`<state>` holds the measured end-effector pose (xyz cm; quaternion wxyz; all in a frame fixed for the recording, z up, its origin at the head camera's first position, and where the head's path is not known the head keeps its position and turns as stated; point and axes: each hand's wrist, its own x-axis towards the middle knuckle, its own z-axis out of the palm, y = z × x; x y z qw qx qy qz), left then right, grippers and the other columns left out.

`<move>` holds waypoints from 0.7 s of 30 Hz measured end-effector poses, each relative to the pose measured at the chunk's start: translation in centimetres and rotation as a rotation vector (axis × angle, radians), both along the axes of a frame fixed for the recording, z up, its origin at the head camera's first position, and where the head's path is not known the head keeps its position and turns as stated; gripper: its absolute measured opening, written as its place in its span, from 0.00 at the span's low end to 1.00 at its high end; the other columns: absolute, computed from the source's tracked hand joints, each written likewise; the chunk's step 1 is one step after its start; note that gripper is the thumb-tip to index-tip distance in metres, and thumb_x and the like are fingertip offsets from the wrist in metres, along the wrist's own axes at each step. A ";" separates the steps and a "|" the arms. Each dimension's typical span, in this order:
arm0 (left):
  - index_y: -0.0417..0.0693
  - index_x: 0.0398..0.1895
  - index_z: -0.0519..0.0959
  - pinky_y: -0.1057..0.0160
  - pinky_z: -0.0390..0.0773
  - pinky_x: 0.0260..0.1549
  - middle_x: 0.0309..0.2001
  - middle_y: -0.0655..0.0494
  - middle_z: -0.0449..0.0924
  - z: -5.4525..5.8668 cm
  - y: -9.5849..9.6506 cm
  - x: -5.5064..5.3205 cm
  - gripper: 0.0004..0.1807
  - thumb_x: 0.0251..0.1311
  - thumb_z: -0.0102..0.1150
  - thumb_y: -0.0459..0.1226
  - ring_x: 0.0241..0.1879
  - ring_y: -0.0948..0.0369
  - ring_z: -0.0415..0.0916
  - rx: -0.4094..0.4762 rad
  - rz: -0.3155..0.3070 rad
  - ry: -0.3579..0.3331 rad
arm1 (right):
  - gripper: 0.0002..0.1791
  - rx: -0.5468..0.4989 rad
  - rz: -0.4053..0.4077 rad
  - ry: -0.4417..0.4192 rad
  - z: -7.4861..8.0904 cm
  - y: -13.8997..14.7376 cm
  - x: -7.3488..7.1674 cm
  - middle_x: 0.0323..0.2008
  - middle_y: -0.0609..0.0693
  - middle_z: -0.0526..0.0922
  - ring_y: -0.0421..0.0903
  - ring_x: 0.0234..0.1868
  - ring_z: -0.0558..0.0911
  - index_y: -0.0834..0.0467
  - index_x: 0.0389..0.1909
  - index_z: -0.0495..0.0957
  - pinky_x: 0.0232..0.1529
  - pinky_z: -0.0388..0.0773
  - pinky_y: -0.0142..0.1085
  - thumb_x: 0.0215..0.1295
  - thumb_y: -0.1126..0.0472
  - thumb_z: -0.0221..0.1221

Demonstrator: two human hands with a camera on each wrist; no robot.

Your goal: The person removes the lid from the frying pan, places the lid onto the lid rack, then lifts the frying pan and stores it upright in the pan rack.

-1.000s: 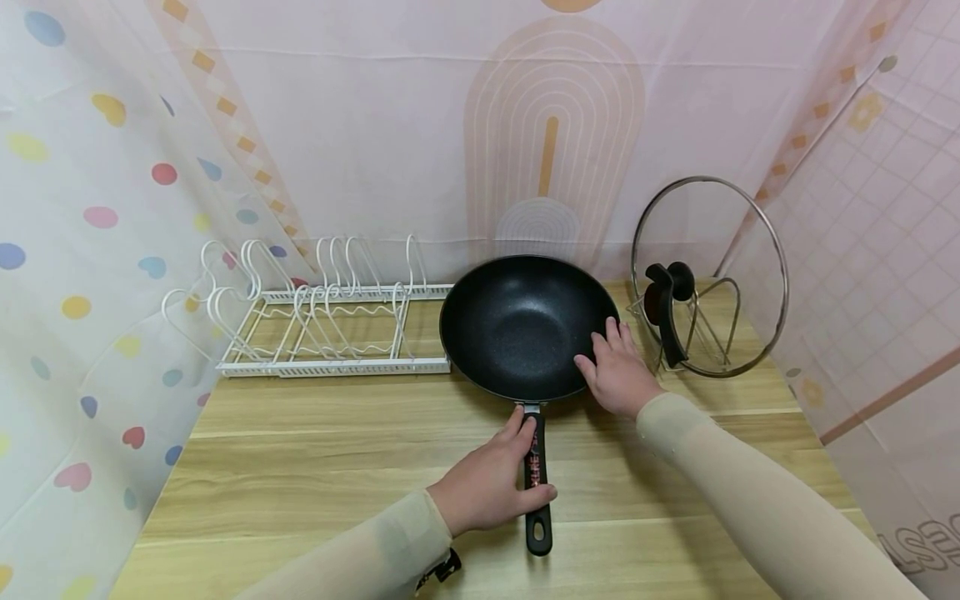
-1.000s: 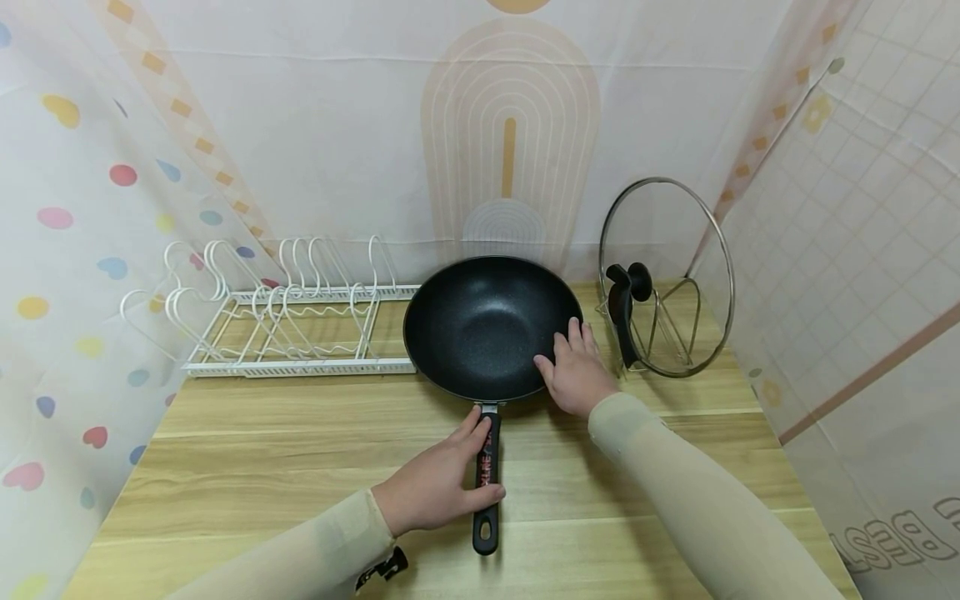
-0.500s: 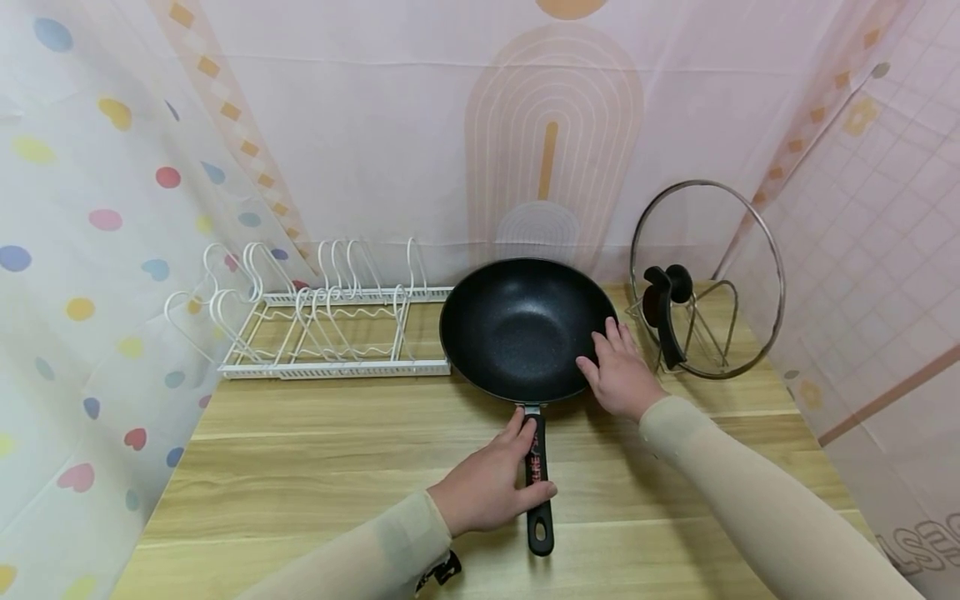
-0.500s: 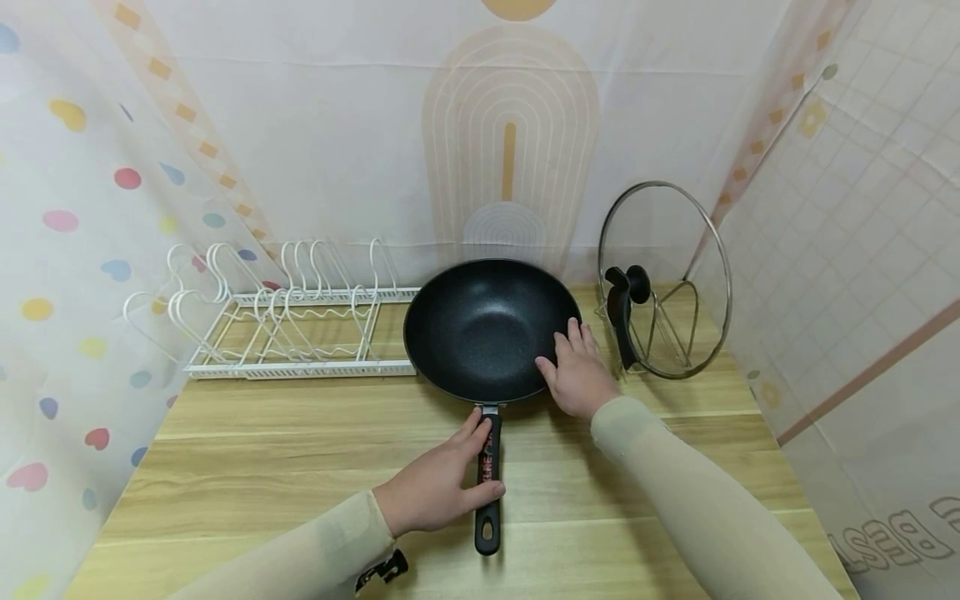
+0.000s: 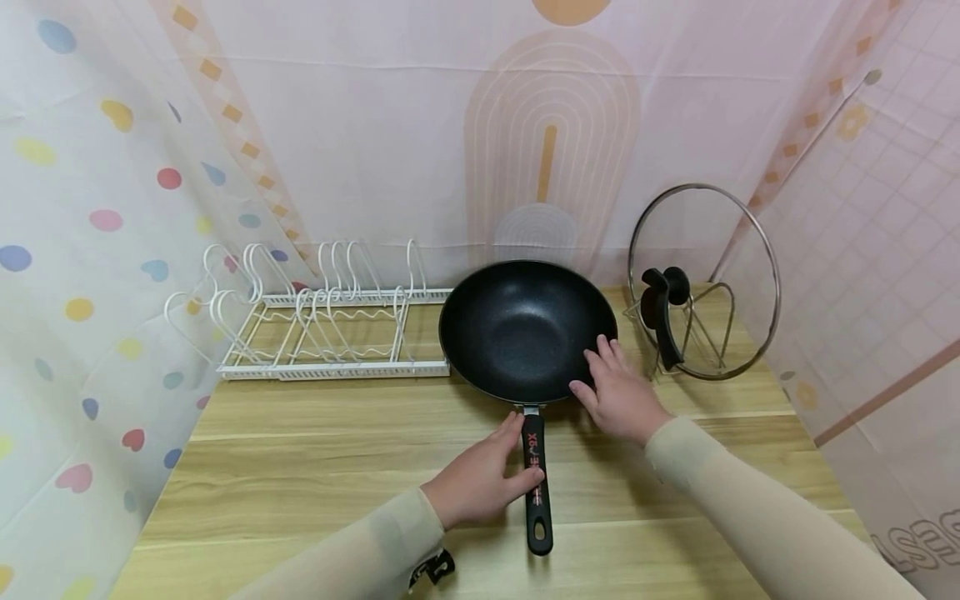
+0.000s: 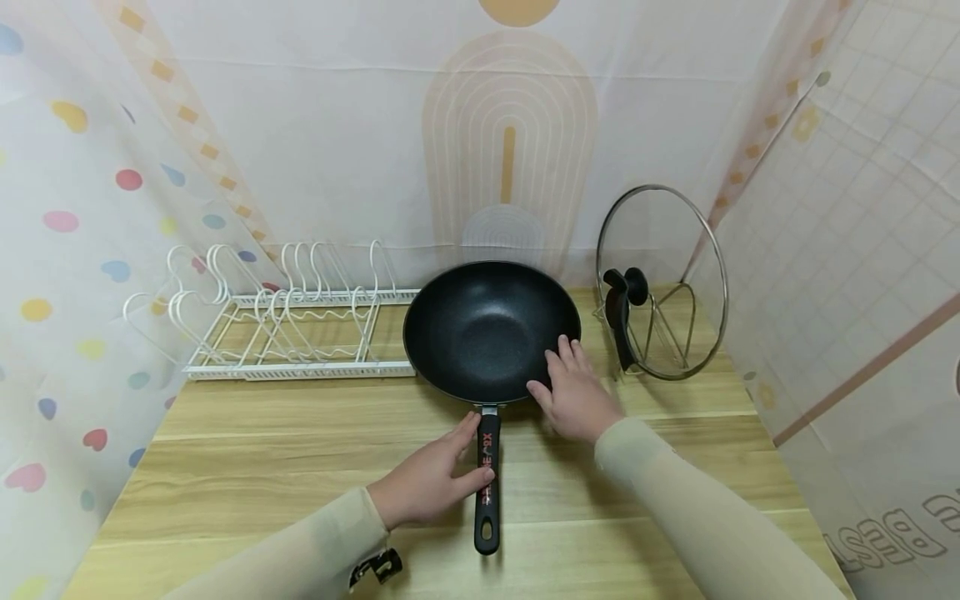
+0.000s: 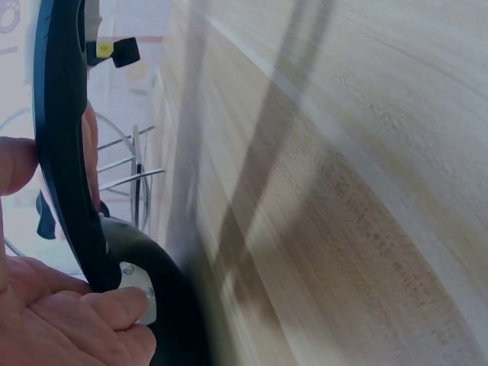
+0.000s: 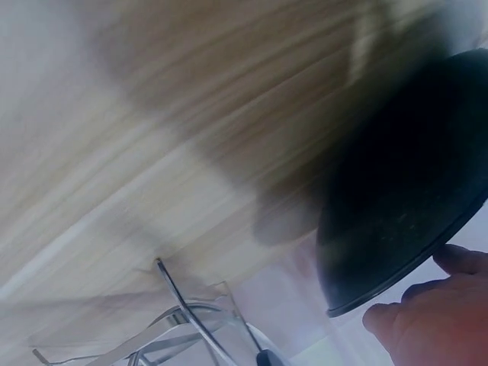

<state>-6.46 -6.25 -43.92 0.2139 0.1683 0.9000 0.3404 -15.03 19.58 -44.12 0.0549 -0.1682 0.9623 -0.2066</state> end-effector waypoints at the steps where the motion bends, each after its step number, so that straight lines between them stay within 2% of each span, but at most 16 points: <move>1: 0.45 0.86 0.50 0.47 0.60 0.79 0.85 0.48 0.47 0.0 -0.1 -0.1 0.50 0.73 0.54 0.63 0.83 0.52 0.53 0.004 0.006 -0.007 | 0.39 0.000 0.003 -0.005 0.0 -0.1 0.3 0.83 0.70 0.45 0.69 0.84 0.44 0.70 0.79 0.58 0.82 0.49 0.63 0.83 0.44 0.49; 7: 0.45 0.86 0.51 0.46 0.63 0.78 0.84 0.49 0.54 -0.2 -0.2 -0.4 0.50 0.73 0.55 0.62 0.81 0.52 0.58 0.044 0.051 -0.039 | 0.40 -0.011 0.033 -0.031 0.2 -0.4 1.8 0.83 0.69 0.47 0.68 0.84 0.45 0.70 0.79 0.58 0.82 0.49 0.63 0.83 0.44 0.49; 17: 0.44 0.85 0.54 0.43 0.68 0.74 0.78 0.42 0.66 -0.4 -0.3 -1.0 0.49 0.73 0.55 0.61 0.77 0.47 0.67 0.055 0.083 -0.065 | 0.38 -0.019 0.068 0.009 0.1 -0.6 3.4 0.81 0.71 0.52 0.70 0.83 0.52 0.71 0.77 0.62 0.81 0.54 0.62 0.81 0.47 0.54; 21: 0.42 0.84 0.56 0.43 0.69 0.74 0.76 0.40 0.70 -0.3 -0.3 -1.4 0.47 0.73 0.55 0.60 0.76 0.46 0.68 0.063 0.091 -0.087 | 0.35 -0.067 0.062 0.044 0.3 -0.7 4.0 0.80 0.69 0.60 0.67 0.82 0.58 0.70 0.75 0.66 0.80 0.58 0.61 0.81 0.48 0.55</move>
